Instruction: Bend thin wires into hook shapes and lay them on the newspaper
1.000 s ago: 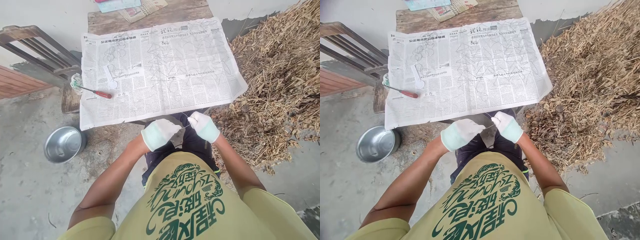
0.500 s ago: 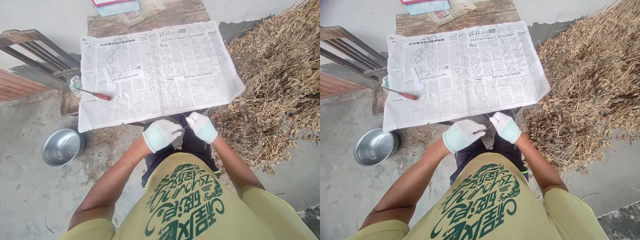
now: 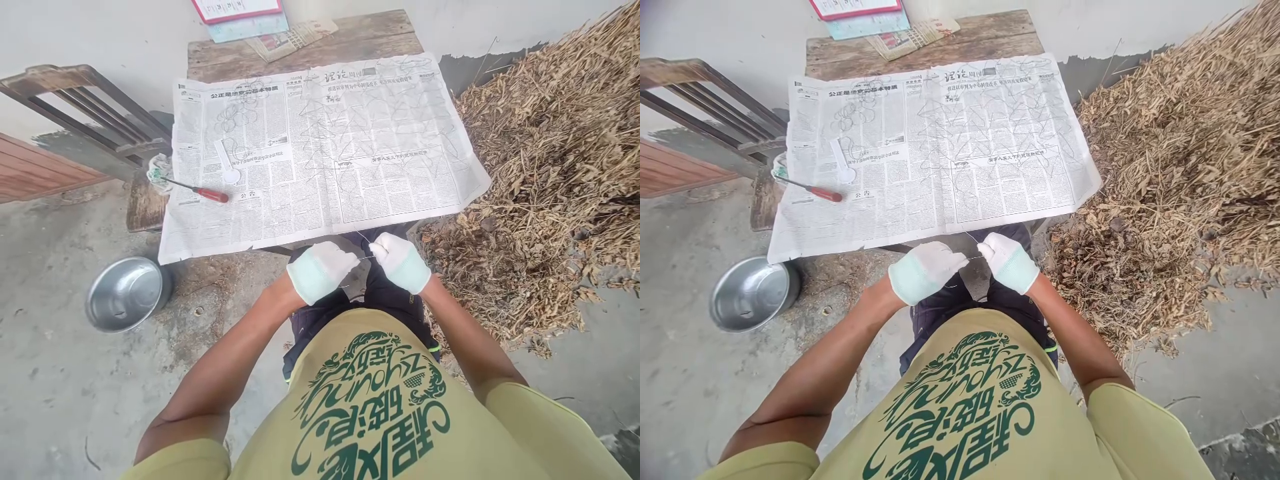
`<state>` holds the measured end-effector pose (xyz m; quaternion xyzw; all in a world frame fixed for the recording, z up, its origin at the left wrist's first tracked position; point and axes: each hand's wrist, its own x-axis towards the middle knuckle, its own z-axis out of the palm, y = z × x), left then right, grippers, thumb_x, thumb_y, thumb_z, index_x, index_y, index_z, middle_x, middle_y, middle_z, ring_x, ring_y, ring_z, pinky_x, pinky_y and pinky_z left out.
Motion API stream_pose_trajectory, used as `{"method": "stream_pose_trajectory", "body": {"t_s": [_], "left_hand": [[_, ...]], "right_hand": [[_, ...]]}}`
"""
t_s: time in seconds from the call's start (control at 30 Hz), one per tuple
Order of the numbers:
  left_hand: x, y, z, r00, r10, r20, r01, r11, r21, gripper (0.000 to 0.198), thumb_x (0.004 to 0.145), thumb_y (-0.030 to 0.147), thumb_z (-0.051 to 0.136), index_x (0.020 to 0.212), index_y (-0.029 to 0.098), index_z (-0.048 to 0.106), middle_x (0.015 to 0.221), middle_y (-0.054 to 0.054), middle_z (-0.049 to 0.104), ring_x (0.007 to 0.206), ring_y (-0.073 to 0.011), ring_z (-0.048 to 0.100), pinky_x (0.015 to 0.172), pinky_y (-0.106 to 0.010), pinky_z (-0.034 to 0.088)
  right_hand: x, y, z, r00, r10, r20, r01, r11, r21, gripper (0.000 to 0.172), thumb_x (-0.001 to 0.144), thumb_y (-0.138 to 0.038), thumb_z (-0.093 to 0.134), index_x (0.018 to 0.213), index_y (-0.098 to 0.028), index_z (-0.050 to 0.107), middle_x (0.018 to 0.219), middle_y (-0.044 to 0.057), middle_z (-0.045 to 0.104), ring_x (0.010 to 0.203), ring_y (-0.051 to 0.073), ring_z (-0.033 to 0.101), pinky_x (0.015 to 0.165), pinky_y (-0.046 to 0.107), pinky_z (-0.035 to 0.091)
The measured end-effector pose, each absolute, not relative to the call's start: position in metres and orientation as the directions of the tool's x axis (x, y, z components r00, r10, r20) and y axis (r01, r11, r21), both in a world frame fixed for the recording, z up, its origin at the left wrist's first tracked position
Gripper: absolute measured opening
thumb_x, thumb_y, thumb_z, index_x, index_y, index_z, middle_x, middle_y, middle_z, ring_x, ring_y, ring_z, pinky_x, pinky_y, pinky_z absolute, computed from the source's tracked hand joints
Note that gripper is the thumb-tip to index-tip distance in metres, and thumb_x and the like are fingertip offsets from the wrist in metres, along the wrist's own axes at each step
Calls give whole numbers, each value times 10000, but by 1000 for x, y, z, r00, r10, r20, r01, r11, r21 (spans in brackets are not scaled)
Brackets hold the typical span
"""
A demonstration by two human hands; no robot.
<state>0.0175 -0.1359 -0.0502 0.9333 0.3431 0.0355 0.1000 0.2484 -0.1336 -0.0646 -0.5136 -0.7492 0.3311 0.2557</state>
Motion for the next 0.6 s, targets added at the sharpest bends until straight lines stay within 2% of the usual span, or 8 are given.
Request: {"method": "stream_pose_trajectory", "body": {"t_s": [0.13, 0.23, 0.3, 0.4, 0.47, 0.6], "left_hand": [[13, -134, -41, 804, 580, -131, 594, -774, 220, 321, 975, 113, 433, 866, 157, 732, 699, -91, 638, 676, -218, 600, 655, -349, 416], [5, -130, -37, 784, 583, -214, 620, -714, 325, 382, 1030, 200, 412, 865, 171, 755, 754, -93, 689, 723, -227, 643, 696, -354, 456], [-2, -129, -37, 708, 666, -235, 684, -564, 463, 380, 1059, 342, 452, 931, 197, 779, 862, -73, 751, 801, -222, 686, 760, -346, 497], [-11, -129, -43, 509, 823, -253, 645, -170, 745, 399, 1036, 496, 517, 1144, 213, 774, 960, -50, 803, 827, -198, 723, 835, -344, 561], [-14, -130, -51, 408, 886, -220, 485, -7, 874, 424, 1005, 513, 573, 1208, 192, 763, 1015, -74, 815, 850, -194, 742, 890, -366, 592], [-8, -136, -64, 353, 935, -46, 293, -64, 954, 312, 877, 417, 777, 1094, 196, 817, 1165, -109, 799, 995, -215, 759, 980, -381, 599]], "right_hand": [[251, -134, -67, -374, 926, 46, 607, 282, -743, 346, 1047, -367, 446, 729, -257, 367, 685, -12, 473, 653, 168, 471, 698, 311, 393], [256, -133, -68, -364, 930, 47, 599, 272, -753, 344, 1046, -383, 451, 731, -255, 397, 676, -12, 493, 644, 166, 480, 697, 311, 403], [260, -132, -69, -336, 941, 43, 592, 246, -767, 338, 1043, -397, 461, 738, -253, 434, 673, -11, 523, 646, 169, 499, 698, 312, 411], [265, -130, -70, -262, 965, 26, 577, 179, -797, 331, 1037, -399, 486, 742, -250, 486, 684, -4, 586, 668, 175, 544, 709, 314, 426], [266, -130, -70, -223, 975, 9, 560, 135, -817, 337, 1032, -401, 507, 731, -249, 504, 685, -5, 613, 675, 176, 569, 717, 314, 433], [264, -130, -67, -196, 980, -23, 511, 82, -856, 357, 1034, -407, 521, 715, -246, 526, 668, -17, 636, 654, 166, 590, 733, 309, 447]]}}
